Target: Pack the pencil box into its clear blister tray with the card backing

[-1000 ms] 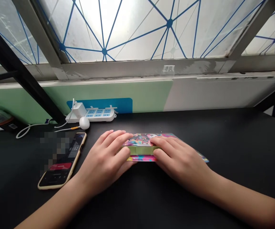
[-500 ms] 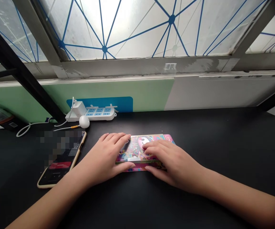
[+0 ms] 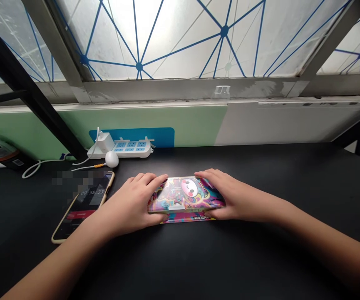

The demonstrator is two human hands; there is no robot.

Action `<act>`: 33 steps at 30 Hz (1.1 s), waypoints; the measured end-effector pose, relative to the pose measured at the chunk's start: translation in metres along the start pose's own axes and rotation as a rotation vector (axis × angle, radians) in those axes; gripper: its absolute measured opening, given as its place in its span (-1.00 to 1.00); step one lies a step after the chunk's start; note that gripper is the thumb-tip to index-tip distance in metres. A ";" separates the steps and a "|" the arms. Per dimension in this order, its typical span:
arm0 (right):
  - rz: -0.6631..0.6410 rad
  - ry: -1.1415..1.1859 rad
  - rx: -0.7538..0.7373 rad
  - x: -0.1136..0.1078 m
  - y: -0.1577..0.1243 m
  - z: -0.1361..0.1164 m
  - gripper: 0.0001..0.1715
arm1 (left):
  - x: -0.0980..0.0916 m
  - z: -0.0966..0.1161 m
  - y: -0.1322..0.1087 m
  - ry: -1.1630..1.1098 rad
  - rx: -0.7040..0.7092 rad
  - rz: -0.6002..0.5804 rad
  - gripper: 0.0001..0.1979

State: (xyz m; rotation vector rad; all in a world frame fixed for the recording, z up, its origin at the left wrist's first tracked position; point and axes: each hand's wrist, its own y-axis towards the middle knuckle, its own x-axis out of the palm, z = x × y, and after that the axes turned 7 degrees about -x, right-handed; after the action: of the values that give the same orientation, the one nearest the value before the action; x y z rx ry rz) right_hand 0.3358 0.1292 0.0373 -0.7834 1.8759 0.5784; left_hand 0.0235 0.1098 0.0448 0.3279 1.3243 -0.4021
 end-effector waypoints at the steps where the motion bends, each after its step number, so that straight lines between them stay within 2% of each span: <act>1: 0.016 -0.007 -0.011 0.000 0.000 -0.001 -0.01 | 0.000 0.001 0.000 0.007 0.003 0.016 -0.19; 5: 0.081 -0.052 -0.118 0.000 -0.001 0.000 -0.10 | 0.002 0.004 0.001 0.049 0.033 0.105 -0.18; 8: 0.131 -0.077 -0.215 0.001 0.000 0.003 -0.32 | 0.004 0.004 0.000 0.055 0.061 0.146 -0.19; 12: 0.188 -0.093 -0.257 0.002 0.001 0.009 -0.55 | 0.006 0.001 0.000 0.056 0.072 0.173 -0.20; 15: 0.227 -0.068 -0.240 0.001 0.001 0.010 -0.50 | 0.007 0.001 0.001 0.067 0.079 0.200 -0.18; 21: 0.269 -0.158 -0.208 -0.006 0.000 0.007 0.01 | 0.007 0.005 0.004 0.135 0.133 0.288 -0.17; 24: 0.253 -0.288 -0.250 -0.009 0.000 0.000 -0.04 | 0.008 0.007 0.004 0.150 0.167 0.328 -0.13; 28: 0.311 -0.406 -0.280 -0.009 0.001 -0.009 -0.12 | 0.004 0.007 0.003 0.132 0.160 0.375 -0.08; 33: 0.401 -0.531 -0.309 -0.003 -0.001 -0.016 -0.15 | -0.005 -0.001 0.002 0.143 0.057 0.489 -0.20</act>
State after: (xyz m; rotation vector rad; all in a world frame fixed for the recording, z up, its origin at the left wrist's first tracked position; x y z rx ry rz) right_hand 0.3278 0.1185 0.0460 -0.3822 1.4609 1.2222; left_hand 0.0228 0.1123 0.0498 0.7199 1.3203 -0.0041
